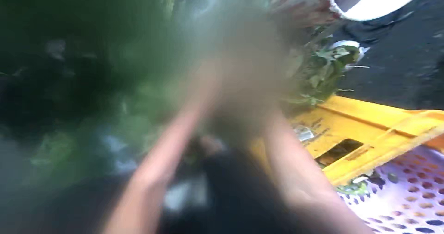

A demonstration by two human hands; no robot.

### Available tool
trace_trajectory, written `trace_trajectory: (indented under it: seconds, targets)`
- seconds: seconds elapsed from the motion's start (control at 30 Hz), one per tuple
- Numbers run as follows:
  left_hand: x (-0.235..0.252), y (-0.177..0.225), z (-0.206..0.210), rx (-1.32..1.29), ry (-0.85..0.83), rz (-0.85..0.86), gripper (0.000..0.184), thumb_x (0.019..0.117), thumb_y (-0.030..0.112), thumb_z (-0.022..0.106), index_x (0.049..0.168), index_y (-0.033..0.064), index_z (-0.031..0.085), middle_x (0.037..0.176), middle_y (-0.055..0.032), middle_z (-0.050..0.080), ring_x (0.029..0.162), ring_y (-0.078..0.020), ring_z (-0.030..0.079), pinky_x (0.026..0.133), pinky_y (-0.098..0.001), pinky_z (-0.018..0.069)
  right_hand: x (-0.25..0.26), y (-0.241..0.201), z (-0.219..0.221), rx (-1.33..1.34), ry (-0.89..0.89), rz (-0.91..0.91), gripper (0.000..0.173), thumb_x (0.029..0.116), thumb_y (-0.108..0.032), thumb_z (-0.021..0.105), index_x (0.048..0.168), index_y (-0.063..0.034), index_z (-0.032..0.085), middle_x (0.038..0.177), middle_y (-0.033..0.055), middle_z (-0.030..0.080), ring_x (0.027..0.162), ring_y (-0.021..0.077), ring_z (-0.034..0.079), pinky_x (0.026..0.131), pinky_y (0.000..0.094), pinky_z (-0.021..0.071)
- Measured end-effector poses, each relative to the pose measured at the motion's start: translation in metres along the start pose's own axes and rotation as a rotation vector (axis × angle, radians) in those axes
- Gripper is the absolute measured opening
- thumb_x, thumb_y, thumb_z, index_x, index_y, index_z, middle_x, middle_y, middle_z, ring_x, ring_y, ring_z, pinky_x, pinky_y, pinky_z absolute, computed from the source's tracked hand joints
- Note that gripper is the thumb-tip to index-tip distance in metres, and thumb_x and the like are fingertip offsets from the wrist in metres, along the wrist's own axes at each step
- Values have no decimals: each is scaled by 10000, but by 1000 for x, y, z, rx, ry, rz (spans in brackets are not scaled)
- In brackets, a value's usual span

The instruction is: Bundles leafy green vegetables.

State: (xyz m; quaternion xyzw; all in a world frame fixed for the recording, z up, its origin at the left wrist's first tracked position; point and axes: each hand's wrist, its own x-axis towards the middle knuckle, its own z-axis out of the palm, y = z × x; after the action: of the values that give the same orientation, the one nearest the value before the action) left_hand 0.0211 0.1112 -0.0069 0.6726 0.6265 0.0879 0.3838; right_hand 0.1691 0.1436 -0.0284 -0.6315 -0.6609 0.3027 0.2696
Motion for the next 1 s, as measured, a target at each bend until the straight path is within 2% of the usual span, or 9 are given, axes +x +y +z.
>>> trace_trajectory:
  seconds: [0.13,0.27,0.47,0.57,0.73,0.8,0.87,0.93,1.0]
  targets:
    - [-21,-26,-11,0,44,190,1252,686,722,801,1632,127,235,1541,-142,480,1319,-304,563,997,-561,526,10,11,-26,-15,-81,186,336,979,-404,626,782,-145,713,686,2,631,624,110,583,621,376,483]
    - [-68,-57,-44,210,-93,51,1398,615,753,815,1664,270,26,1469,-42,563,1332,-277,555,1132,-753,284,17,10,-66,-94,-140,376,331,932,-425,665,810,-123,727,753,59,656,725,185,615,709,483,494]
    - [-90,-64,-17,221,94,170,1006,631,396,914,1498,116,487,1494,-95,558,1345,-298,558,1101,-582,432,6,-37,-102,108,-162,531,222,922,-291,718,796,-112,679,723,-14,575,636,66,517,635,320,464]
    - [-87,-38,-23,133,27,107,681,699,178,850,1324,42,618,1019,-204,736,872,-415,727,738,-630,567,2,-27,-118,265,-80,466,293,911,-267,719,677,-187,563,621,-79,513,537,18,478,536,239,435]
    - [-77,5,-73,-73,-360,-17,460,788,224,836,1214,119,696,1020,-100,745,947,-248,717,858,-551,574,6,17,-131,473,9,488,316,865,-324,786,687,-167,577,649,-58,529,554,44,482,537,254,439]
    - [-73,26,-100,-60,-448,-71,518,784,239,858,1252,121,669,1068,-96,735,972,-234,712,879,-538,576,0,15,-138,589,79,581,323,868,-430,805,812,-148,658,747,-37,584,643,63,532,607,280,477]
    - [-71,48,-122,-50,-491,-163,667,774,224,854,1355,131,542,1122,-115,704,991,-243,701,869,-523,583,-19,5,-152,813,140,661,513,909,-528,739,1192,-106,667,1045,76,682,887,197,671,756,415,583]
    - [-73,71,-141,-60,-442,-274,826,743,248,862,1442,168,428,1148,-101,704,984,-225,715,840,-483,612,-47,-23,-167,1036,222,688,700,965,-534,664,1498,-171,390,1301,166,613,1047,369,690,756,568,629]
    - [-76,94,-155,54,-364,-324,1014,716,249,883,1531,194,282,1174,-143,686,997,-277,708,846,-533,599,-79,-58,-171,1112,264,707,755,978,-431,679,1565,-236,247,1370,150,572,1088,387,659,718,587,604]
